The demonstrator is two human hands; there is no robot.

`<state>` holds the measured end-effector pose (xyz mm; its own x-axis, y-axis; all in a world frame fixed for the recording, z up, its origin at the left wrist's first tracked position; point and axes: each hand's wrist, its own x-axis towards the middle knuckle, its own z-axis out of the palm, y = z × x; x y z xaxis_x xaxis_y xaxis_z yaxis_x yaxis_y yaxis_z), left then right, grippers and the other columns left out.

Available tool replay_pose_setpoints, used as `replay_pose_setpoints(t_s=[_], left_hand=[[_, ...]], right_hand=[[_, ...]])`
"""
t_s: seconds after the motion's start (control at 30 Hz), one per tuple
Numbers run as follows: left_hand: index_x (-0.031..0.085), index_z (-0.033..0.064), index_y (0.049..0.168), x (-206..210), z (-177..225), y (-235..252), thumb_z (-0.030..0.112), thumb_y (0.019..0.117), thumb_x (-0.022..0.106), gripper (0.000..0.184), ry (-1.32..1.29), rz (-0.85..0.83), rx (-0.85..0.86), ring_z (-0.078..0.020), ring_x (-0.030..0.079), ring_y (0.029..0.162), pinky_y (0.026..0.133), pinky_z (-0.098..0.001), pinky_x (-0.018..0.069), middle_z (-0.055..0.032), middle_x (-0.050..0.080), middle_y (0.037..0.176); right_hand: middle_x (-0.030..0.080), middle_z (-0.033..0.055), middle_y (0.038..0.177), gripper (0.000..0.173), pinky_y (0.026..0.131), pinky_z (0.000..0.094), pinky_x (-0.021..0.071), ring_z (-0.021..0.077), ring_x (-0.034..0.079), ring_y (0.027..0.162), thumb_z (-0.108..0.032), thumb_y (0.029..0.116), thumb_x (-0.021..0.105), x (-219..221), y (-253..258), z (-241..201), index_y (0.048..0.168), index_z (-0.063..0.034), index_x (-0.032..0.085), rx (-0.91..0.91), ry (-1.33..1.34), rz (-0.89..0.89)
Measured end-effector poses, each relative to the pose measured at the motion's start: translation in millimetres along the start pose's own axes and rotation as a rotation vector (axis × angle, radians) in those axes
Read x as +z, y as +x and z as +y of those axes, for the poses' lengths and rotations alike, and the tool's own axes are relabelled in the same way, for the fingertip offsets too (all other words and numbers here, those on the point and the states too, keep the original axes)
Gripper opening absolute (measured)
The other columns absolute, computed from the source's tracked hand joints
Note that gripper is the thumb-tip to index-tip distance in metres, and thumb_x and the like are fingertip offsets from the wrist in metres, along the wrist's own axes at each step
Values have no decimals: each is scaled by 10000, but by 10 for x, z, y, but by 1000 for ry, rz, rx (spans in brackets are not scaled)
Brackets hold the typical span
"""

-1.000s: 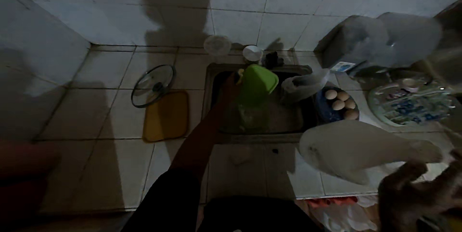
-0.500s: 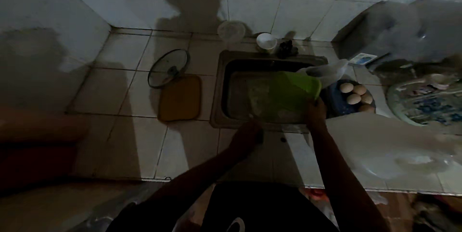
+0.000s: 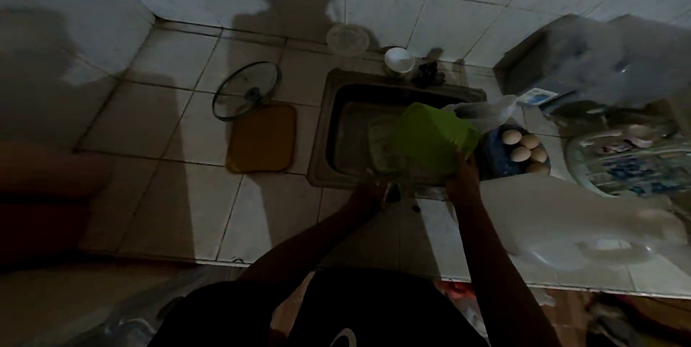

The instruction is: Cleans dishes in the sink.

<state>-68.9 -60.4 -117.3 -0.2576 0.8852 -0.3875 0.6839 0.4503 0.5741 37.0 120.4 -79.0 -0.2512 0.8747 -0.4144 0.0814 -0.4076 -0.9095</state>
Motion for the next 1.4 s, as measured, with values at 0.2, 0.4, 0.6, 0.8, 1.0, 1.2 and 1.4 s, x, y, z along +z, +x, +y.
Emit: replay_pose_setpoints(t_s=[0.2,0.4,0.6,0.8,1.0,1.2,1.4], left_hand=[[340,135,1604,-314,242,433,65,993,632,681,-473,450,-80,-435,592,1246,1034,-550,497,-274,533,1442],[536,134,1500,-65,512,1046,297,1100,442,442,-402,599,97,-385,384,1480,1192,-534,332,-189,414,1598],[555,55,1464,-102,751,965,254,1076,502,439,-483,515,154,-384,379,1480,1218,-485,321,-213,410,1591],[410,274,1580,-355,238,1352,405,1109,390,489,-340,495,-137,-431,496,1371,1040,-657,440,-208,405,1587],[533,27,1432,-576,218,1192,375,1118,389,491,-562,803,-224,-469,670,1079,907,-614,529,-289,668,1202],[600,59,1311,-607,-149,903,624,1050,364,665,-1144,602,-67,-235,643,930,829,-433,551,-160,677,1088],[656,107,1335,-637,-379,939,285,1075,531,339,-340,259,181,-288,667,1146,1014,-495,520,-146,682,1268]], right_hand=[[568,157,1312,441,903,373,561,195,628,1098,-212,1115,389,83,-64,114,1528,-67,336,32,41,-162],[616,123,1162,401,827,336,581,149,648,969,-239,1118,373,250,-157,160,1453,-22,399,-19,34,-200],[632,30,1038,349,754,254,579,57,652,864,-258,1116,380,168,-124,165,1402,-62,413,-12,61,-143],[599,118,1167,388,820,345,597,146,662,977,-220,1113,394,127,-125,156,1455,-36,376,7,125,-98],[621,303,1218,640,969,474,503,324,634,1091,-412,1130,244,354,-129,289,1328,113,550,-177,-351,294],[651,180,1165,391,831,498,604,301,687,1010,-253,1072,270,9,119,115,1286,-14,494,291,457,-258],[654,75,989,303,707,321,607,130,684,835,-257,1111,361,85,46,48,1287,-53,499,192,240,-116]])
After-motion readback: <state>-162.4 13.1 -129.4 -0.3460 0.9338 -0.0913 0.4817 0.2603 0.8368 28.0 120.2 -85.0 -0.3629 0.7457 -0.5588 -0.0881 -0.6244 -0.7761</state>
